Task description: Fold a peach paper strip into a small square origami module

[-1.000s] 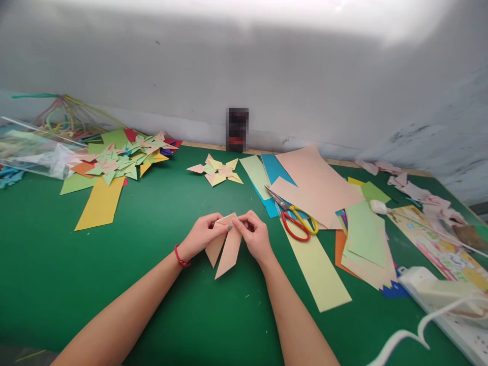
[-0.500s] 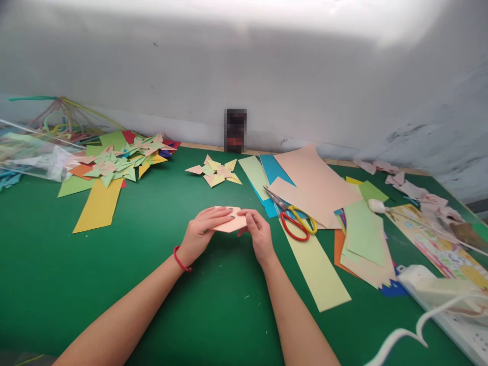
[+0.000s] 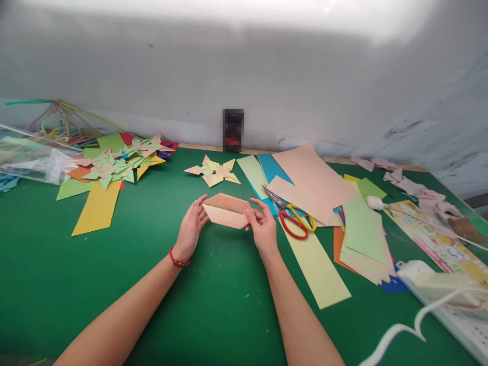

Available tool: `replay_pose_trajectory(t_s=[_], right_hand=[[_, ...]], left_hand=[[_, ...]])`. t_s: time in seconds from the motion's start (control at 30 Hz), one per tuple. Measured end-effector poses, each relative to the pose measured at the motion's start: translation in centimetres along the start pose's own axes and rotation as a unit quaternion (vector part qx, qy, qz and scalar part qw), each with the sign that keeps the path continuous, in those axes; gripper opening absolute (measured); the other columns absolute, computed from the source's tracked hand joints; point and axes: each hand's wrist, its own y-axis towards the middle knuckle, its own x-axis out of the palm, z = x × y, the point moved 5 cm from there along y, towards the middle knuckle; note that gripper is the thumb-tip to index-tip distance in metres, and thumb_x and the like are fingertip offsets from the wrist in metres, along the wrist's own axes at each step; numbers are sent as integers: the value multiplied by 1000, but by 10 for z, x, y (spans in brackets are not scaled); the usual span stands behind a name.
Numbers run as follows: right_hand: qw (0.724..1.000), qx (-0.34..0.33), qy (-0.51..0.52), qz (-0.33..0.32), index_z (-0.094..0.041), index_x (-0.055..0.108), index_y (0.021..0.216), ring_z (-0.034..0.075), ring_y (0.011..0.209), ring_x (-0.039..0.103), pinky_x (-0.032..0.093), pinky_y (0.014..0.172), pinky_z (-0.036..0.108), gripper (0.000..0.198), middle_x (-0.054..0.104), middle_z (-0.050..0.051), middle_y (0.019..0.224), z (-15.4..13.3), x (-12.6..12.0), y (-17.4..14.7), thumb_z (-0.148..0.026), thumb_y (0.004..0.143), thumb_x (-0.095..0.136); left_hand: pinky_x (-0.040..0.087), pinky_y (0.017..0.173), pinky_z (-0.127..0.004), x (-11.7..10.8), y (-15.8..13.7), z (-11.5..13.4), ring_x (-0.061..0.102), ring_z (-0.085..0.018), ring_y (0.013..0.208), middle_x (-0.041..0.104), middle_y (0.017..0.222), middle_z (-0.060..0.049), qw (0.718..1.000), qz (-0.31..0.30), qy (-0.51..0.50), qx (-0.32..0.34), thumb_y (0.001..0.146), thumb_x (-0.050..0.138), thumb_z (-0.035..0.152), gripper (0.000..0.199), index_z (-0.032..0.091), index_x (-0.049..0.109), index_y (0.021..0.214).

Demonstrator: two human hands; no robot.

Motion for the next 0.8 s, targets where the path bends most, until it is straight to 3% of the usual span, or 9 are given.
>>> replay_pose_trajectory(t_s=[0.07,0.2,0.33,0.4,0.6,0.8], right_hand=[[1000,7,-12,-13,-22,50,109,11,52,48,39,45,22,39,59,-1,72,0,1,0,-38,75,60],[1000,14,-18,-21,-21,53,103,11,53,48,39,44,22,36,61,0,72,1,2,-1,-39,73,61],[999,34,14,-16,-21,53,104,11,56,52,44,47,23,40,63,0,71,4,2,-1,-40,71,64],[998,54,39,-14,-20,55,101,12,58,54,46,49,24,39,63,1,72,7,3,-1,-40,69,66],[991,88,91,-48,-17,62,88,15,70,57,49,64,27,26,63,3,77,15,9,-3,-38,73,64],[994,73,85,-10,-18,65,78,14,66,56,47,65,26,23,62,1,71,18,2,-1,-39,70,66]], left_hand=[[46,83,-29,3,0,-2,55,-20,104,56,117,-10,998,-26,-35,-46,84,43,47,48,18,45,122],[49,74,-27,6,-3,-3,60,-18,90,64,101,-7,994,-36,-61,-87,69,67,35,54,19,48,118],[49,71,-26,2,-2,-9,62,-16,78,67,83,-5,993,-17,-51,-104,63,71,30,28,12,62,83],[49,72,-27,1,-2,-12,62,-15,76,67,80,-4,993,-12,-53,-109,64,71,30,24,12,62,77],[48,76,-27,-3,-1,-13,62,-15,82,67,85,-4,991,13,-76,-107,66,70,28,26,13,63,85],[49,77,-30,4,-2,-7,60,-18,88,65,96,-7,993,-53,-66,-86,75,60,27,26,13,58,96]])
